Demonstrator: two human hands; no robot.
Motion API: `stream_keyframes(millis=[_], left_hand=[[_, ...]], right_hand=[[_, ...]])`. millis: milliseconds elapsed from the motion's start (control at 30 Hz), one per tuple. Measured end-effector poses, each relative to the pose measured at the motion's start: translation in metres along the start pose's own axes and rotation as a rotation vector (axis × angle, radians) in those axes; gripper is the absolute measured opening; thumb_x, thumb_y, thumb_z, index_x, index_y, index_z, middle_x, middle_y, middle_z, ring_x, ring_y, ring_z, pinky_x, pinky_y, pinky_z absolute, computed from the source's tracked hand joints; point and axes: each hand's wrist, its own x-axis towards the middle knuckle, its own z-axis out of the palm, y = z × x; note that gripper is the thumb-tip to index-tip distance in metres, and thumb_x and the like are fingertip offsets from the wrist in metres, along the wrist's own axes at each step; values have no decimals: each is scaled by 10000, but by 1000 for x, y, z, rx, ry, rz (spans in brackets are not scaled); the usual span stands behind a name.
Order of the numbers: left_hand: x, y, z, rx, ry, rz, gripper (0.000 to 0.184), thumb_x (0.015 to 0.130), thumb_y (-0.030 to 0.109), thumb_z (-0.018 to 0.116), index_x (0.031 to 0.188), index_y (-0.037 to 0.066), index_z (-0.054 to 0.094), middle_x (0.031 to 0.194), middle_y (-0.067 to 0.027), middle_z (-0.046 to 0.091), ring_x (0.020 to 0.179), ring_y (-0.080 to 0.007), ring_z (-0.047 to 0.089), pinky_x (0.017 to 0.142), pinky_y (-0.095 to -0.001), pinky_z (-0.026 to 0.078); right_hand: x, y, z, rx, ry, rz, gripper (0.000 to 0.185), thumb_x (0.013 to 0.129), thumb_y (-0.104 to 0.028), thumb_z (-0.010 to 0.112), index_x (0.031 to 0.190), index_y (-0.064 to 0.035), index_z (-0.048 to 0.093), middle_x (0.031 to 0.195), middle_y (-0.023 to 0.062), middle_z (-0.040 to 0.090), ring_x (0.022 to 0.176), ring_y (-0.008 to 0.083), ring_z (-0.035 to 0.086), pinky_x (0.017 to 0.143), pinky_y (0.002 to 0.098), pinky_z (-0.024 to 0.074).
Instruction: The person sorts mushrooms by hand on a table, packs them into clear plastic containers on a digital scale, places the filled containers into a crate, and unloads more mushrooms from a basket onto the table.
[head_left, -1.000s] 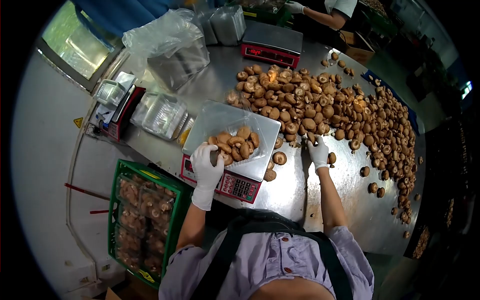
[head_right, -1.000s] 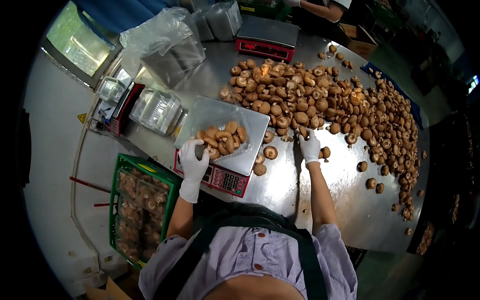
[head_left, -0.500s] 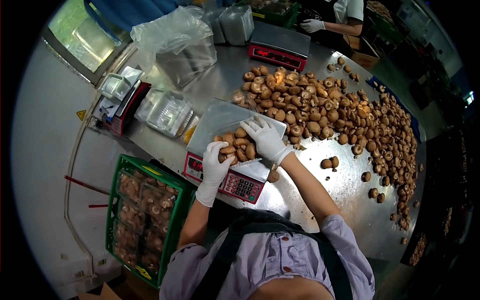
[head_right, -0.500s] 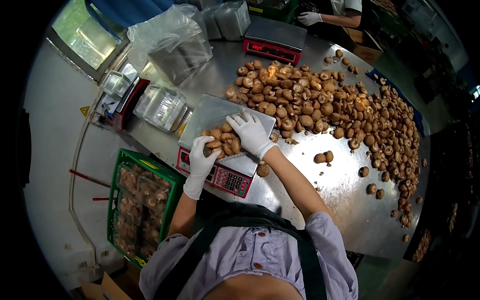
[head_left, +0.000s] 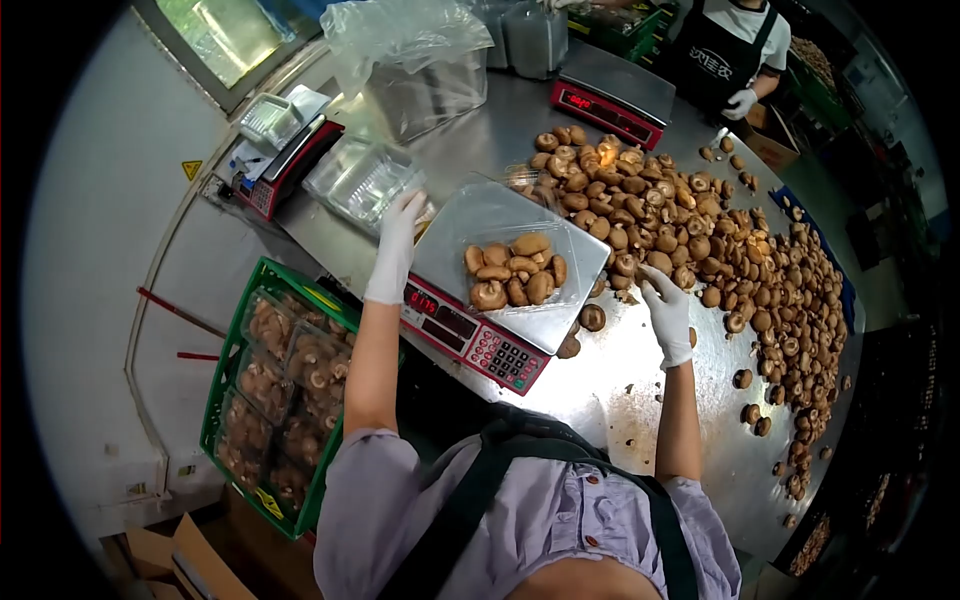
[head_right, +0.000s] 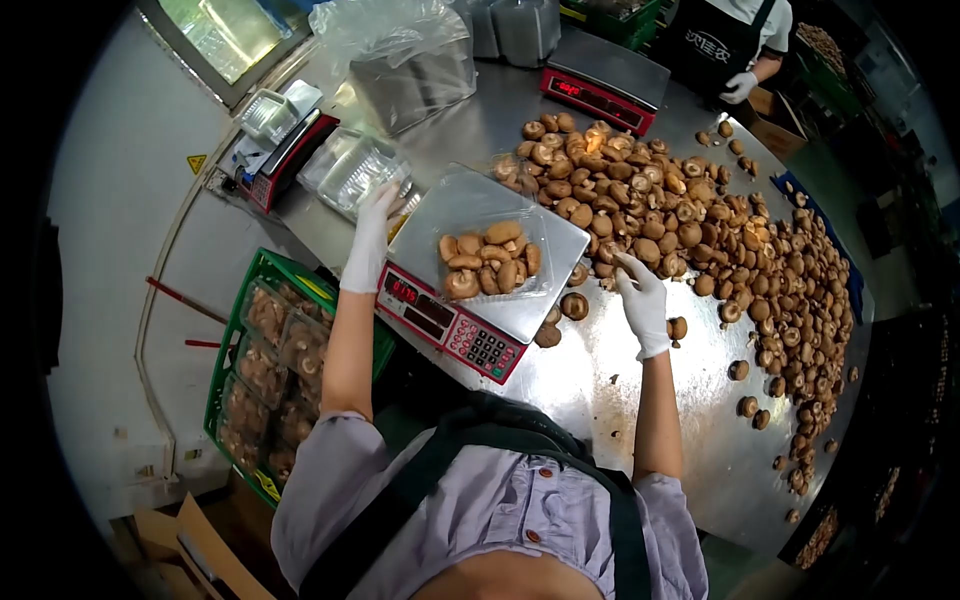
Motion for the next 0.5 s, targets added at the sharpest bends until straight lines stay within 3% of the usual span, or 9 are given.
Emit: stream_keyframes(millis=[33,167,267,367,433,467,500], left_hand=[[6,7,7,-52,-19,-133,444,900,287,618,1248,20,553,1138,-70,581,1056,-209,557,905,-321,435],[40,-11,28,125,-142,-150,539,885,367,626,1302,46,509,1171,-83,578,1059,-220,558,894,-320,437],[39,-10,40,-24,-226,-247,618,915,385,583,1409,76,376,1315,-159,505,1189,-288,503,963,-389,401],[19,6,45,-204,-168,-167,624,921,442,541,1394,61,397,1209,-131,574,1080,-248,553,891,-337,433],[0,17,30,-386,-284,22,601,941,440,506,1382,44,408,1206,-131,581,1071,-245,558,895,-328,431],[-11,15,23,-329,-301,102,556,950,442,478,1318,25,489,1189,-134,590,1072,-225,561,896,-315,437],[-28,17,12,-156,-383,214,511,927,398,531,1275,23,531,1169,-132,597,1081,-216,560,902,-317,441]], right_hand=[[0,6,-2,14,10,26,327,911,-126,556,1205,11,600,1134,113,656,1012,144,603,878,268,470],[-4,3,-2,121,-13,91,321,917,-110,563,1211,16,594,1107,98,656,999,133,600,875,257,464],[-3,6,3,26,-42,23,339,917,-113,577,1229,18,577,1080,96,662,965,141,617,852,259,481],[-8,-9,15,118,-58,-9,326,931,-116,563,1234,6,576,1062,99,666,955,136,622,839,258,494],[-6,-7,20,144,-67,0,336,939,-150,565,1237,6,572,1068,92,662,958,132,618,812,252,499],[-5,-8,22,192,-108,37,366,950,-203,564,1253,1,557,1072,89,660,961,127,613,780,244,499],[-5,-12,25,193,-103,39,366,950,-203,564,1253,1,557,1072,89,660,961,127,613,780,244,499]])
